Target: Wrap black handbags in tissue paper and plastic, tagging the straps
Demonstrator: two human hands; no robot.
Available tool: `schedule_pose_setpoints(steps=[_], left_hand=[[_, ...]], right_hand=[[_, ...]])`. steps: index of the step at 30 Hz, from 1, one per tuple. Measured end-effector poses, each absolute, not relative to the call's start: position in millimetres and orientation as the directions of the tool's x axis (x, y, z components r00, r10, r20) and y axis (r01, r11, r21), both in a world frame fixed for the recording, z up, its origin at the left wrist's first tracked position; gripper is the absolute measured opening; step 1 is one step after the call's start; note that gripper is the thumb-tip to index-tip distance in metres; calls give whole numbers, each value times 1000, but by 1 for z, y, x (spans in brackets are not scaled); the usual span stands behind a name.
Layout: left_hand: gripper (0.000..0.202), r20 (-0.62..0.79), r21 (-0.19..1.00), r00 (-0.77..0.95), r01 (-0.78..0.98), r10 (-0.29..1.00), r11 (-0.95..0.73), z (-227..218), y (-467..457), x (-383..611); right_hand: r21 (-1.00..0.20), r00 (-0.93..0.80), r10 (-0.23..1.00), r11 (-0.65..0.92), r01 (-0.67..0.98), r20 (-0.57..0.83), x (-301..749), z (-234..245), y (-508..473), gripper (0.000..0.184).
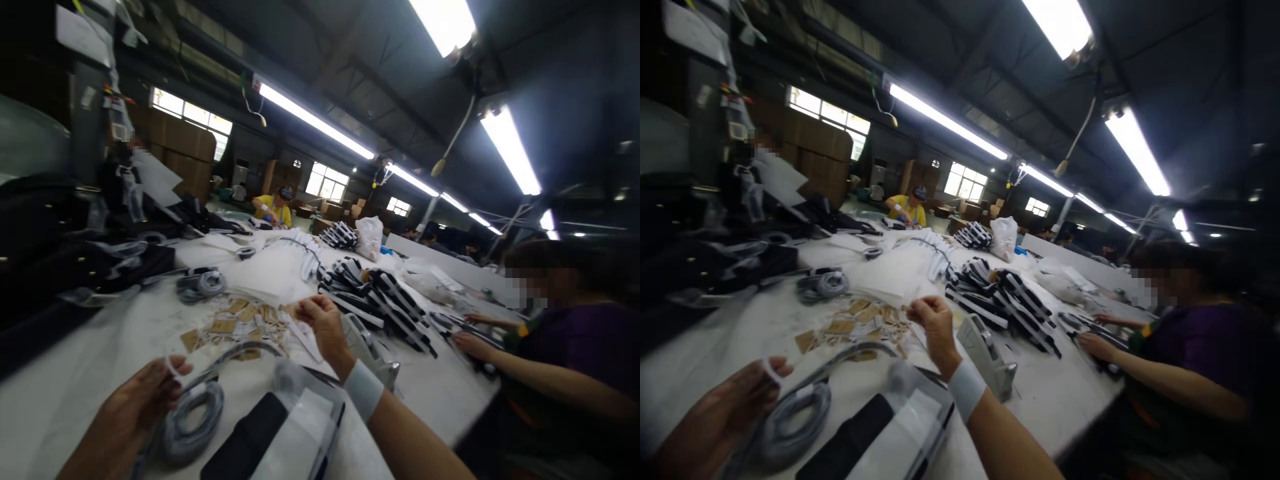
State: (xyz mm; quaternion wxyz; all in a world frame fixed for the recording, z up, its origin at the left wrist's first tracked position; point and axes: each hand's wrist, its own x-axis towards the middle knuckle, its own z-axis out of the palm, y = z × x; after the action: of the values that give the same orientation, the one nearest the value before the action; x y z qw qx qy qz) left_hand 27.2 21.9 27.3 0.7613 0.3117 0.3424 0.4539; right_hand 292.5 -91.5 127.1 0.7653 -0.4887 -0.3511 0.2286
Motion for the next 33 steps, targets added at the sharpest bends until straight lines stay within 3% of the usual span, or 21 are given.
schedule_pose_setpoints(steps=[4,8,14,17,19,22,26,29,33], left_hand=[[28,-161,779,377,-519,912,352,42,9,23],[32,-130,786,384,-522,914,331,43,10,21],[31,-87,774,386,-555,919,306,44,8,23],[39,16,779,455,-564,890,274,45,3,24],[42,32,792,464,-552,885,261,45,1,25],[43,38,812,486,-525,873,256,44,-2,26],[42,69,820,517,-516,853,246,47,-5,24],[41,87,821,522,-519,848,235,50,-5,22],[42,96,834,532,-504,841,223,53,-3,20]], right_hand=[[-903,701,632,429,38,330,337,122,-84,39],[-935,722,607,311,168,332,360,101,-82,36],[-919,670,698,-42,391,253,370,70,-115,21],[-800,602,735,-138,584,313,352,76,-119,23],[-740,483,842,-164,653,240,326,85,-110,29],[-833,166,986,-111,542,-23,271,99,-88,38],[-914,-223,952,-108,392,-208,213,98,-64,42],[-937,-328,909,-155,312,-259,201,86,-56,26],[-969,-339,915,-167,182,-221,207,79,-54,29]])
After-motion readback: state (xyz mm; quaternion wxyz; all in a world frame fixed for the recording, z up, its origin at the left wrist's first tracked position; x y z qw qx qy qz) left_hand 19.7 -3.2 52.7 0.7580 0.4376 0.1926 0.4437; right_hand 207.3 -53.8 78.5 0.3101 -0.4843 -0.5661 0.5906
